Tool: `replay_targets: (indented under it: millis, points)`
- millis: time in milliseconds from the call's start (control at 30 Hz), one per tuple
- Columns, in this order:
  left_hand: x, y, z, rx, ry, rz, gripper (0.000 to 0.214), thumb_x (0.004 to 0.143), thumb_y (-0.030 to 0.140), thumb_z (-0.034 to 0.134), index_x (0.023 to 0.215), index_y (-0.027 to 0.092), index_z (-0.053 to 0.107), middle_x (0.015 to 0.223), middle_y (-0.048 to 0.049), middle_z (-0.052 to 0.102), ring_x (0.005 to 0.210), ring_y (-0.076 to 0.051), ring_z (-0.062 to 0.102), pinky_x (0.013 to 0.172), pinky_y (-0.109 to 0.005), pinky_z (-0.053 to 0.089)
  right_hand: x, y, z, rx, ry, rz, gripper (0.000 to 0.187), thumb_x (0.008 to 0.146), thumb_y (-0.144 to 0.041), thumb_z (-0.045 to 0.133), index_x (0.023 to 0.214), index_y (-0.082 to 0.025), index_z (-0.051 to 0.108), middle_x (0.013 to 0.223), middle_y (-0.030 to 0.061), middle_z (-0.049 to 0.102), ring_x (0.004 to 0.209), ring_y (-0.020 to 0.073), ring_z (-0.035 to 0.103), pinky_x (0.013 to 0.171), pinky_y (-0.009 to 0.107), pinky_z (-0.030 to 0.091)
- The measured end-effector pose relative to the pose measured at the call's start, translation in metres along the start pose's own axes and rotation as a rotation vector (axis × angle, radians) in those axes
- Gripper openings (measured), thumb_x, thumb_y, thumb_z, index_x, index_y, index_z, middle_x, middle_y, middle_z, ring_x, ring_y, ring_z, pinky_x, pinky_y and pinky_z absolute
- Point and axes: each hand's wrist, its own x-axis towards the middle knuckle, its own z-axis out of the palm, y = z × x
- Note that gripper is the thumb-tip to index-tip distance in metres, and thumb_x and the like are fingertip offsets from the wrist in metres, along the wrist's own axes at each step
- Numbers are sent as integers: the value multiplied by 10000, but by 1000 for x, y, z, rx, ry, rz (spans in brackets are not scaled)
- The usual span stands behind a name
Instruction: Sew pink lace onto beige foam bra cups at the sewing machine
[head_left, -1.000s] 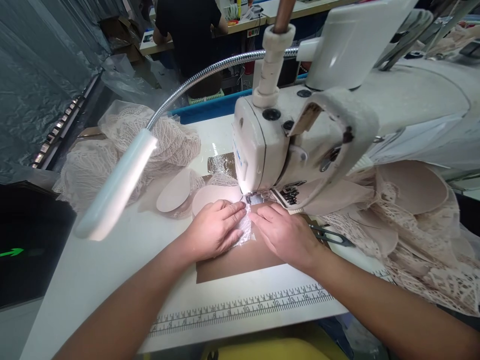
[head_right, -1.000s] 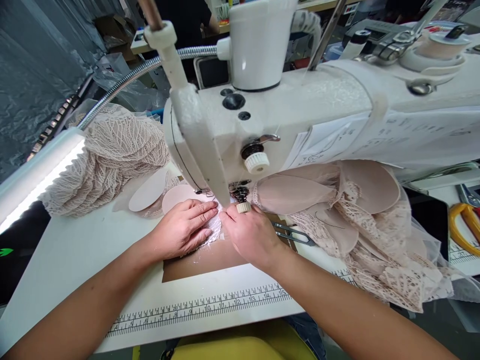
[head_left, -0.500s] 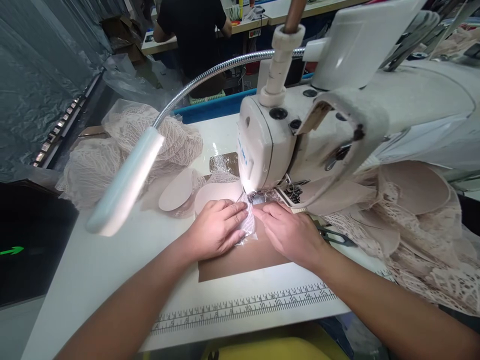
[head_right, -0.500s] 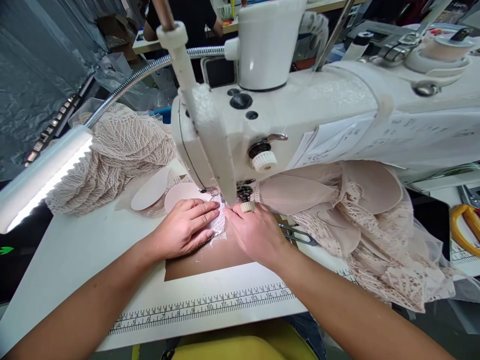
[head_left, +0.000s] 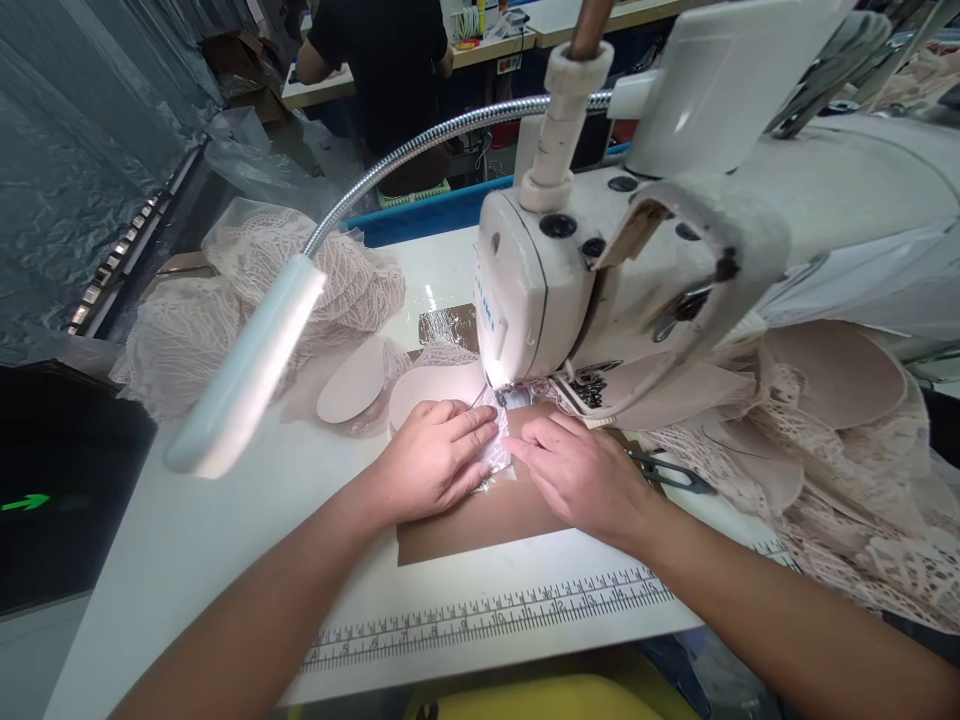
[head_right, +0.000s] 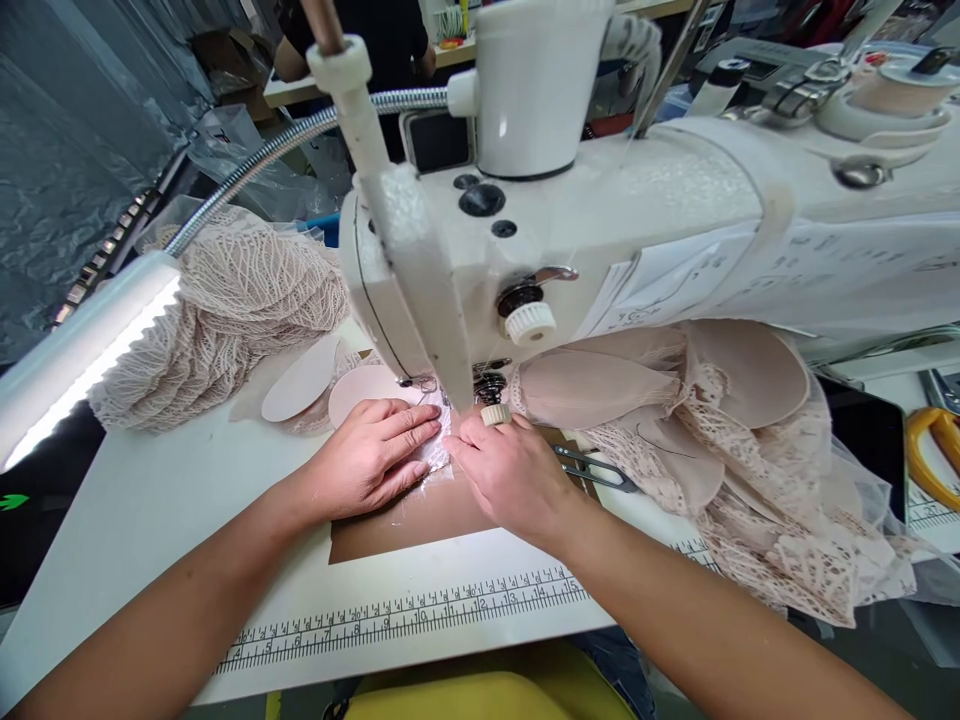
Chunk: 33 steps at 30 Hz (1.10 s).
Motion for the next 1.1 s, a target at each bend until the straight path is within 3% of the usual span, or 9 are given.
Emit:
replay_targets:
  millis: [267,533,867,1000,1100]
  points:
    - [2,-4,2,11,35,-4,438,926,355,438,1309,161,526,1362,-141,517,1106,-298,505,915,-470,414,5,-1,0,-91,-15,70,294,841,-92,464,1027,-167,679,768,53,604,746,174,508,605,294,312]
    - [1,-2,1,8,-6,27,372,932,334,432,1246,200,581,1333,-119,528,1098,-288,492,910,-448,398,0,5,0,52,12,153,329,850,-81,428,1008,-188,696,813,30,659,673,134,543,584,268,355]
    - [-1,0,2,-35,72,3,376,923,344,454,1246,175,546,1219,-134,573,1029,-260,526,873,-410,415,-2,6,-5,106,42,85,306,838,-80,439,950,-183,704,766,26,651,639,126,523,596,262,367]
    - [2,5,5,-48,127,-103,254,936,301,441,949,143,640,872,-101,618,807,-201,546,718,-325,434,-3,6,-5,138,41,70,290,824,-77,452,922,-186,702,757,23,653,682,135,556,624,259,385]
    - [5,7,6,-71,123,-150,274,942,261,422,780,149,613,730,-65,586,703,-175,513,655,-298,408,-4,6,-4,158,48,41,279,819,-74,454,912,-181,694,758,23,653,710,140,572,649,261,399]
